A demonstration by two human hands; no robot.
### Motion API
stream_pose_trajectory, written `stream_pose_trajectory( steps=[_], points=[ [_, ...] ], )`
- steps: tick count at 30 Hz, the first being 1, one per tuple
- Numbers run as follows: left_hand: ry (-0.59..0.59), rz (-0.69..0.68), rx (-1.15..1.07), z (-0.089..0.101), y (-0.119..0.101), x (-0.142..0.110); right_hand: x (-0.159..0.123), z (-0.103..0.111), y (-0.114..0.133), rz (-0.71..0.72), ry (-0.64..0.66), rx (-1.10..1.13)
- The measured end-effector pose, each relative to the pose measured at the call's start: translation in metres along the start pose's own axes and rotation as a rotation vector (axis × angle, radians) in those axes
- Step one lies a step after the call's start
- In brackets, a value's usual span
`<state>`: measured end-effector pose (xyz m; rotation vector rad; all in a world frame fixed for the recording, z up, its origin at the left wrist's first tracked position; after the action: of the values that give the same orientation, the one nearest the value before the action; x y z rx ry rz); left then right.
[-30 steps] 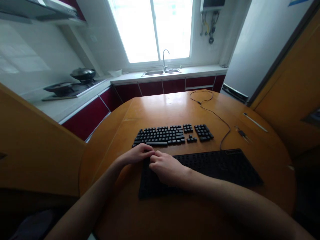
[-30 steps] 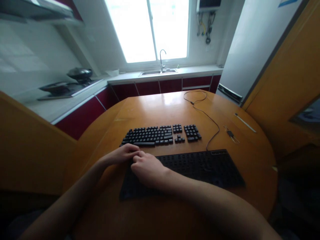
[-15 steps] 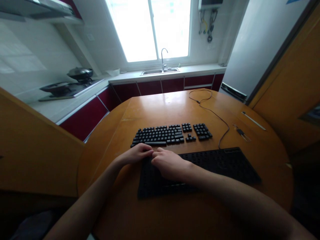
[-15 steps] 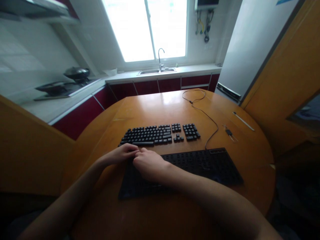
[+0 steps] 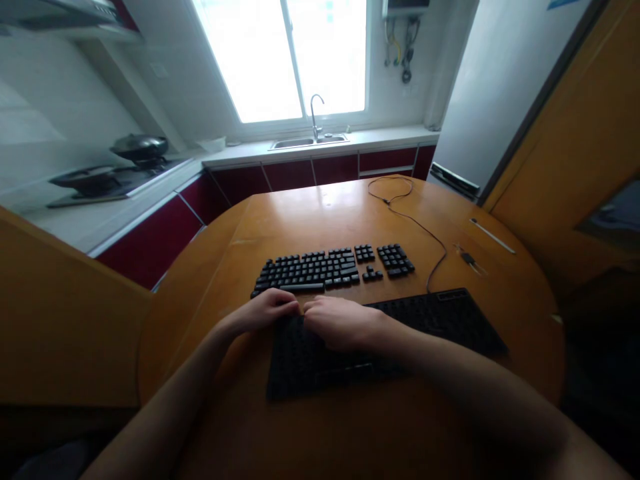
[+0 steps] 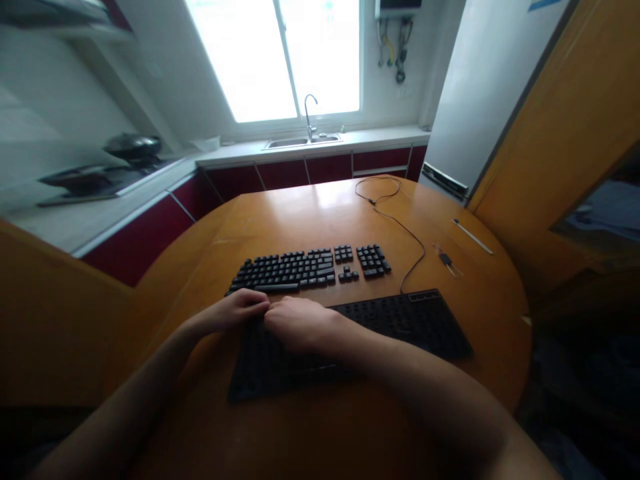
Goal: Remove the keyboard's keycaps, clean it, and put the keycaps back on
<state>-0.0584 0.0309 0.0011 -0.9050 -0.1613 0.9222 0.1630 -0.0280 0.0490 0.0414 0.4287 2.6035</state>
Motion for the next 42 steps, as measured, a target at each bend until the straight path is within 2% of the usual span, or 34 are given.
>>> stream_pose_trajectory(
  steps=[3, 5, 7, 10, 12, 15, 19, 21, 23, 27, 30, 32, 37, 42],
  points=[
    [0.003, 0.048, -0.022, -0.001, -0.003, -0.001, -0.017, 0.019, -0.008, -0.159, 0.153, 0.013],
    [0.001, 0.062, -0.025, -0.001, -0.003, -0.002, -0.023, 0.028, -0.013, -0.211, 0.175, 0.015],
    [-0.006, 0.057, -0.019, -0.001, -0.001, -0.002, -0.020, 0.029, -0.015, -0.159, 0.077, 0.005],
    [-0.016, 0.015, 0.006, -0.001, 0.003, -0.001, -0.004, 0.015, -0.010, -0.004, -0.105, 0.022],
    [-0.020, -0.010, 0.019, -0.001, 0.003, 0.000, 0.006, 0.004, -0.006, 0.054, -0.116, 0.061],
    [-0.018, -0.010, 0.007, -0.001, 0.001, -0.001, 0.006, 0.000, -0.006, 0.035, -0.021, 0.095],
    [-0.001, 0.030, -0.020, -0.001, -0.004, -0.003, -0.016, 0.021, -0.018, -0.187, 0.172, 0.087],
    [-0.006, 0.035, -0.019, -0.002, -0.004, -0.003, -0.024, 0.030, -0.024, -0.250, 0.235, 0.090],
    [-0.014, 0.031, -0.019, -0.002, -0.004, -0.003, -0.022, 0.030, -0.025, -0.188, 0.188, 0.095],
    [-0.024, -0.005, 0.010, -0.001, -0.002, -0.001, -0.001, 0.006, -0.015, 0.047, -0.070, 0.078],
    [-0.014, -0.033, 0.027, -0.001, -0.001, -0.001, 0.008, -0.006, -0.007, 0.097, -0.059, 0.043],
    [-0.006, -0.026, 0.023, -0.001, -0.001, -0.001, 0.004, -0.002, -0.006, 0.041, 0.019, 0.022],
    [-0.003, 0.022, 0.004, -0.002, 0.001, -0.002, -0.020, 0.026, -0.015, -0.246, 0.227, 0.048],
    [-0.016, 0.037, 0.010, -0.003, 0.001, -0.002, -0.020, 0.026, -0.017, -0.251, 0.214, 0.030]
  ],
)
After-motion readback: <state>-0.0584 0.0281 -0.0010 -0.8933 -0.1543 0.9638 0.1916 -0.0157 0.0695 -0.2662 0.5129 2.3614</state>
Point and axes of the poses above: each hand's wrist, its own x-axis towards the middle knuckle, its own z-axis out of the back of the hand, y = z × x, the point moved 1 cm from there along x, towards the middle knuckle
